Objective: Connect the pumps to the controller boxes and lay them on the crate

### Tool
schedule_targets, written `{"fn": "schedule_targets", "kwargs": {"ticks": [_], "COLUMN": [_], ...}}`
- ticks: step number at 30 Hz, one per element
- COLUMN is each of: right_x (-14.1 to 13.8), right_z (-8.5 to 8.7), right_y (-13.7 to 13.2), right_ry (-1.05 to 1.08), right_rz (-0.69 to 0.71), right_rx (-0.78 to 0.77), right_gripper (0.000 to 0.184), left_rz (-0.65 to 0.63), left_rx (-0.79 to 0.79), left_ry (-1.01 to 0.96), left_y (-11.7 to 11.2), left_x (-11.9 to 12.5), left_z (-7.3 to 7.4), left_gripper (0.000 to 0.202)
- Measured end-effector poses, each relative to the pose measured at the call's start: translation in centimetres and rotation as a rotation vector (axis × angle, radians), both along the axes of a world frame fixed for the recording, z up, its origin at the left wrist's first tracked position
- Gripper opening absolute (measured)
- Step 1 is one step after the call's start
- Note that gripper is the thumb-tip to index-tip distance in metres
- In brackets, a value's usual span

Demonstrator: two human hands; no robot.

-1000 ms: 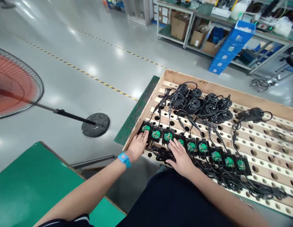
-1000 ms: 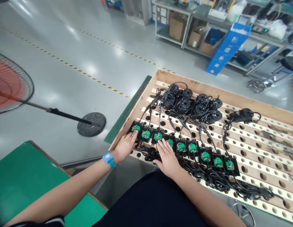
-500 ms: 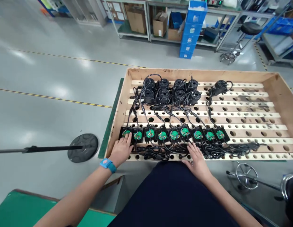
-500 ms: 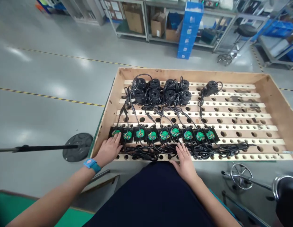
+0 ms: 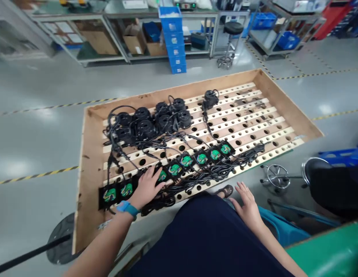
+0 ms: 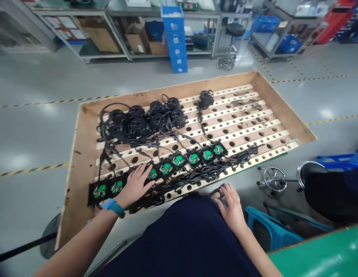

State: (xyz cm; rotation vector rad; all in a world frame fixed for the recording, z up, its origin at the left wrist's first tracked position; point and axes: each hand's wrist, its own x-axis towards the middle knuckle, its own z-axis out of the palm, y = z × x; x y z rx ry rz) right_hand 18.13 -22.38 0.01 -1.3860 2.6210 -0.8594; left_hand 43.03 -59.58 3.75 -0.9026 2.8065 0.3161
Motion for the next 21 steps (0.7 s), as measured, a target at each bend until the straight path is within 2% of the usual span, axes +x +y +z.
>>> {"fn": "schedule_targets", "kwargs": {"ticks": [4, 7, 9, 11, 14, 18, 21], "right_x": [-2.4, -4.8, -6.5, -8.2, -10.7, -13.3, -14.7], "right_z": [-1.8, -3.3, -4.0, -4.4, -4.8, -5.3, -5.7], "right_y": [4.1, 7.0, 8.9, 10.9, 14.1, 18.5, 21.7], "right_ry": [-0.063, -0.164, -0.275, -0.367, -0.411, -0.429, -0.433], "right_rz": [-0.106, -0.191, -0.227, -0.256, -0.311, -0.394, -0.433], "right_rx": [0.014, 0.024, 0.042, 0.068, 0.090, 0.107, 0.104], "right_gripper": [0.054, 0.062, 0.062, 0.059, 0.061, 0.066, 0.066], "left_rz": [0.024, 0.049, 0.097, 0.162, 0.175, 0.087, 0.051], "left_rx": [0.033, 0.059, 0.048, 0.014, -0.012, 0.011, 0.002], "left_ry": [-0.095, -0.144, -0.209, -0.279, -0.212, 0.058, -0.010], "left_y": [-0.9, -0.7, -0.3, 0.1, 0.9, 3.0, 4.8], "left_x": [-0.7, -0.8, -1.4, -2.7, -6.7, -15.7, -21.7], "left_z": [-0.4, 0.3, 0.7, 1.0, 1.4, 2.0, 1.6], "left_gripper": [0.063, 0.063, 0.062, 0.068, 0.078, 0.070, 0.076]}}
